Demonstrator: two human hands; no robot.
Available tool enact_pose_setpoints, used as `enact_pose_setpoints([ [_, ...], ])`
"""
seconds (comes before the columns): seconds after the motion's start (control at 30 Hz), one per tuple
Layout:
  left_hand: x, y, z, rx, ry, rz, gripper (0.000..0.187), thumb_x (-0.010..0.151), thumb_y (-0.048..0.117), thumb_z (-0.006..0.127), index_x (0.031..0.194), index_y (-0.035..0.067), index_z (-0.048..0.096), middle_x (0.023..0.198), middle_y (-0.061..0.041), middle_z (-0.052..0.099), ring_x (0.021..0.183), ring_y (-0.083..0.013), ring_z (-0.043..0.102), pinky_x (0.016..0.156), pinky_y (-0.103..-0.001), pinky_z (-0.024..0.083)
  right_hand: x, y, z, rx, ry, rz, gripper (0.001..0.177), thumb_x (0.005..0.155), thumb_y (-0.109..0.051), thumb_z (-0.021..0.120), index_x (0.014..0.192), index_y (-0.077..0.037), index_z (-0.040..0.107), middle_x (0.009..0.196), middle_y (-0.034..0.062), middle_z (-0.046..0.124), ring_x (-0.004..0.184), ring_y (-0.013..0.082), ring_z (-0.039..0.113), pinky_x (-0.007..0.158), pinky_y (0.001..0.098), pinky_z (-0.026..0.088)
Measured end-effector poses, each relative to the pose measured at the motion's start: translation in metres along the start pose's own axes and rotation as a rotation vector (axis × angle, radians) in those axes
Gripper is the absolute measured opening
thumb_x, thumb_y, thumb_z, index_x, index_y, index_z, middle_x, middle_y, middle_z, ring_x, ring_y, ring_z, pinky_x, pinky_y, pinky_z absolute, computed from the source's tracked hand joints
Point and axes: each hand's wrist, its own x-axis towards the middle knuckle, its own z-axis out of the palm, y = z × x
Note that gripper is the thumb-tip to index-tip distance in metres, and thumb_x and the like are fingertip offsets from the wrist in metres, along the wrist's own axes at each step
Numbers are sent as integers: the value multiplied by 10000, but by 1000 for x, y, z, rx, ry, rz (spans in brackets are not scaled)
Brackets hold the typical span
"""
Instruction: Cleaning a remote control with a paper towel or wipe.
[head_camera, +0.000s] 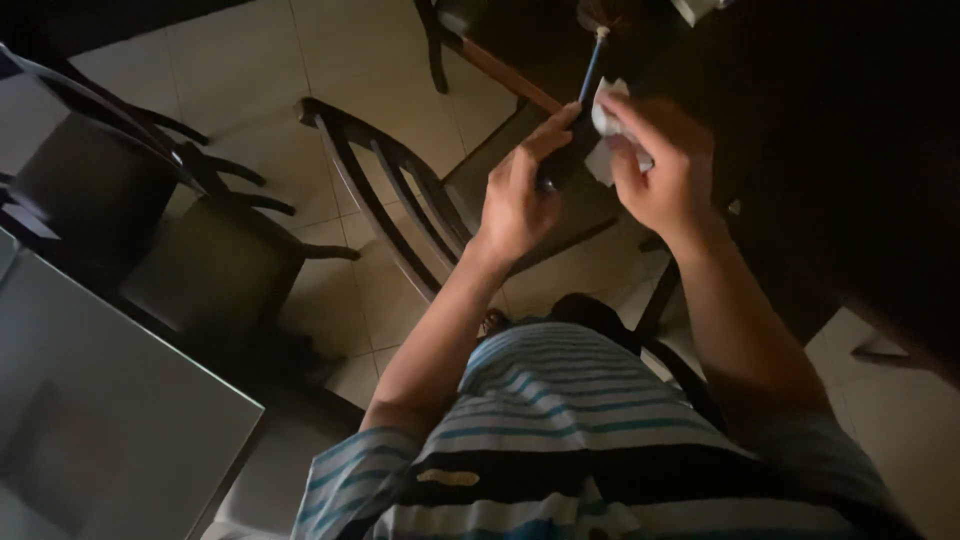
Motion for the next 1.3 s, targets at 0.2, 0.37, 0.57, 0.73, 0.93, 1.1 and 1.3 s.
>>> enact_pose_setpoints([
  [0.2, -12, 25, 6, 8, 7, 79, 583, 831, -152, 687, 1335, 61, 486, 1523, -137, 553, 1381, -341, 615, 1129, -400, 578, -29, -37, -9, 28, 43, 32, 394, 1010, 20, 636, 1403, 2, 632, 1242, 195, 721, 1042, 289, 744, 901, 359, 601],
  [0.37, -26, 53, 24, 20, 22, 88, 601, 861, -115, 744, 1377, 66, 495, 1508, -127, 579, 1345, -329, 641, 1102, -379, 574, -49, -63, -35, -27, 81, -98, 355, 1017, 17, 621, 1369, -14, 648, 1216, 181, 726, 1069, 333, 738, 916, 396, 589],
  [0.57, -70, 101, 62, -47, -23, 71, 556, 866, -135, 699, 1354, 63, 519, 1505, -132, 593, 1370, -343, 640, 1114, -376, 565, -109, -70, -81, -69, 140, -10, 383, 1007, 41, 609, 1380, -22, 662, 1207, 167, 730, 1053, 328, 739, 909, 398, 596],
  [0.73, -94, 136, 77, -86, -80, 79, 561, 847, -135, 712, 1338, 46, 512, 1501, -152, 578, 1374, -352, 629, 1138, -395, 561, -160, -76, -96, -61, 173, -40, 378, 1005, 43, 605, 1379, -1, 637, 1248, 186, 710, 1083, 335, 734, 936, 397, 595],
  [0.93, -110, 148, 82, -71, -125, 87, 583, 821, -143, 698, 1337, 62, 523, 1502, -152, 587, 1348, -349, 636, 1119, -385, 567, -180, -104, -106, -77, 186, 62, 379, 1011, 44, 612, 1388, 18, 637, 1216, 182, 720, 1036, 322, 733, 905, 395, 589],
  [1.1, -105, 135, 79, -63, -158, 145, 599, 844, -84, 791, 1355, 53, 511, 1488, -151, 584, 1350, -349, 639, 1112, -394, 558, -181, -111, -96, -163, 173, 83, 354, 1015, -4, 615, 1366, 3, 657, 1159, 180, 722, 1012, 337, 733, 885, 411, 584],
  [1.3, -93, 120, 43, -75, -210, 135, 606, 814, -115, 708, 1362, 49, 508, 1479, -180, 584, 1341, -378, 634, 1105, -405, 549, -159, -104, -81, -165, 229, 128, 323, 1083, -27, 600, 1402, -12, 651, 1272, 171, 729, 1110, 314, 740, 951, 381, 597],
])
